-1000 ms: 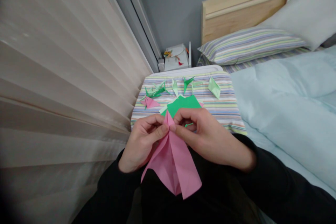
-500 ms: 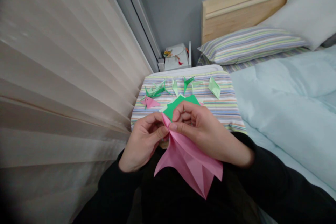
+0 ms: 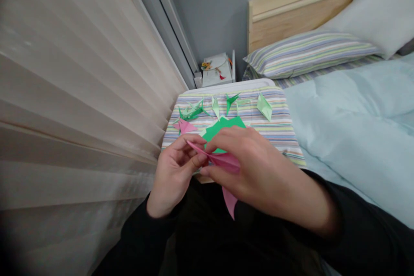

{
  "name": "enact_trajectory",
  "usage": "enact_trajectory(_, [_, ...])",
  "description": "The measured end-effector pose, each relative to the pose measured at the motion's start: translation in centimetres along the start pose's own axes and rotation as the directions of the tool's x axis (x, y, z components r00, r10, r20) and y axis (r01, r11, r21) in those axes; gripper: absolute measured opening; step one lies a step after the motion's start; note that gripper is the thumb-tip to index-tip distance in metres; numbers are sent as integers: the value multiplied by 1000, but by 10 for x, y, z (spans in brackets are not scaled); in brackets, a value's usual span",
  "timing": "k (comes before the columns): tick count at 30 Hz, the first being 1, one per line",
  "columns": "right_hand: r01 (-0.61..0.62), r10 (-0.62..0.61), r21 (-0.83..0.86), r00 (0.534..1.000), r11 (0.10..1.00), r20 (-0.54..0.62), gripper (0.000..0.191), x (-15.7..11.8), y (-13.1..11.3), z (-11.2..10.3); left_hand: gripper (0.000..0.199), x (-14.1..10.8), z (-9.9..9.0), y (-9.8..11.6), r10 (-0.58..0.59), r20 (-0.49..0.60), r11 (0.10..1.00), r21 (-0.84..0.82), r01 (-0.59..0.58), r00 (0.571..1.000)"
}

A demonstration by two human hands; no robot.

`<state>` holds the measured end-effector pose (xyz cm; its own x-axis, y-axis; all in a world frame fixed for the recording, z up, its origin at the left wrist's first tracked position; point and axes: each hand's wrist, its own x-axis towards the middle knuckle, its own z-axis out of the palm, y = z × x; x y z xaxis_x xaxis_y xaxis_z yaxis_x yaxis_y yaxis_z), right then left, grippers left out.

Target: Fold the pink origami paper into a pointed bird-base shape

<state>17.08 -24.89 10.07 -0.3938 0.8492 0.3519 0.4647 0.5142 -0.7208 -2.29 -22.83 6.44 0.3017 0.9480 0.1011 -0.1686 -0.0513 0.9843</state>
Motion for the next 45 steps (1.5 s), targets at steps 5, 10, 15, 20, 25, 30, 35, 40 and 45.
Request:
enact_trajectory(5, [94,-137,-389,987,916,-84,23,0,-11,5,12,-3,2,-2,147,-56,987,70,-143,988])
enact_trajectory(10, [110,-161,-414,983,903,-89,24,-2,-17,4,9,-5,4,1,277,-110,951,176,-255,955])
enact_trajectory(15, [77,-127,-325,982,943,-137,22,-3,-16,2,10,-9,9,7,348,-146,915,268,-302,926])
enact_trajectory(20, [55,-97,-244,982,968,-164,21,-1,-16,2,9,-11,11,11,392,-152,894,296,-336,907])
enact_trajectory(25, [46,-80,-192,982,980,-169,20,0,-15,3,7,-12,13,12,394,-167,892,308,-332,904])
enact_trajectory(30, [53,-85,-195,983,979,-160,20,0,-13,2,8,-13,13,11,379,-175,898,307,-316,909])
enact_trajectory(35, [74,-111,-216,980,974,-165,19,1,-15,3,8,-11,11,4,336,-196,934,192,-300,921])
enact_trajectory(40, [69,-104,-192,979,979,-174,18,0,-17,4,5,-12,7,-3,341,-187,940,98,-328,921])
enact_trajectory(45, [37,-63,-158,984,987,-165,16,0,-19,2,5,-10,3,-5,397,-157,917,99,-386,904])
